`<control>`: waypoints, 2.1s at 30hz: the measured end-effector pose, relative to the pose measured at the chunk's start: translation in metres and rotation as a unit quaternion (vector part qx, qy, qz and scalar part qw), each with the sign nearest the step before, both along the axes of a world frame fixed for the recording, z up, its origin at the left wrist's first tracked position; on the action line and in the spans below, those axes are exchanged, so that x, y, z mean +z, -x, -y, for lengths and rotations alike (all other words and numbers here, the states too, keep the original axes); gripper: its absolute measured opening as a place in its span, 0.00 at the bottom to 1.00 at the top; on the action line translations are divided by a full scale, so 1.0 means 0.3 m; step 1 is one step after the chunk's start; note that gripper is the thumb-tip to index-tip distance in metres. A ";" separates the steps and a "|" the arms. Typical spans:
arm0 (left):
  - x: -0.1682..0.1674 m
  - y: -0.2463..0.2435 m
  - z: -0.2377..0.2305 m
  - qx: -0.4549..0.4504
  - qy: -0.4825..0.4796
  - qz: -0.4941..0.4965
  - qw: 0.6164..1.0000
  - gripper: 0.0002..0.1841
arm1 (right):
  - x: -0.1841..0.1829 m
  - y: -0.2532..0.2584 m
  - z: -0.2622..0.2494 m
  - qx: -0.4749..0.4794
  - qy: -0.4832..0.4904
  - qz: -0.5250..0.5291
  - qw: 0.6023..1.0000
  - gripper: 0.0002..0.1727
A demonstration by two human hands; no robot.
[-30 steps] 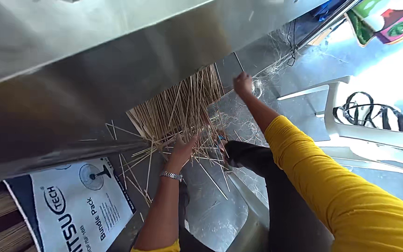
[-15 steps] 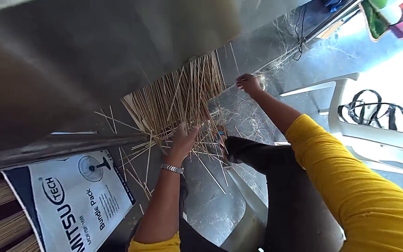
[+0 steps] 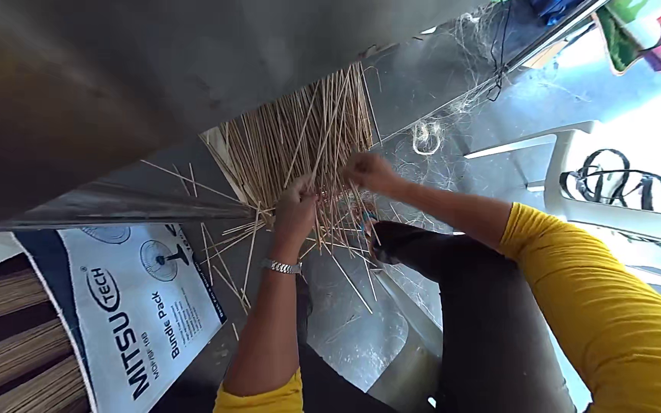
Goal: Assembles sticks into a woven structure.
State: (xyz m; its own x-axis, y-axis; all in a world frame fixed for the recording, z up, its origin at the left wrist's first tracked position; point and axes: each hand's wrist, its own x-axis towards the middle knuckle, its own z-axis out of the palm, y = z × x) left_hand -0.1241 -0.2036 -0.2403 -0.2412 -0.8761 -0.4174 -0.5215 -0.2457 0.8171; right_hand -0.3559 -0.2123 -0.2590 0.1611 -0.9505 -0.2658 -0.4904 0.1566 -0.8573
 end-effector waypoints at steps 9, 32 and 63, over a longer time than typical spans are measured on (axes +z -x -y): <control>-0.063 -0.108 0.068 0.124 -0.003 0.058 0.991 0.23 | -0.273 0.213 0.533 -0.049 -0.105 -0.319 0.941 0.75; -0.277 0.252 0.030 -0.138 0.177 0.287 0.931 0.26 | -0.215 0.007 0.216 0.066 -0.095 -0.195 0.974 0.22; -0.223 0.201 0.050 -0.114 -0.017 0.192 0.975 0.44 | -0.370 0.243 0.453 -0.112 -0.039 -0.289 0.950 0.15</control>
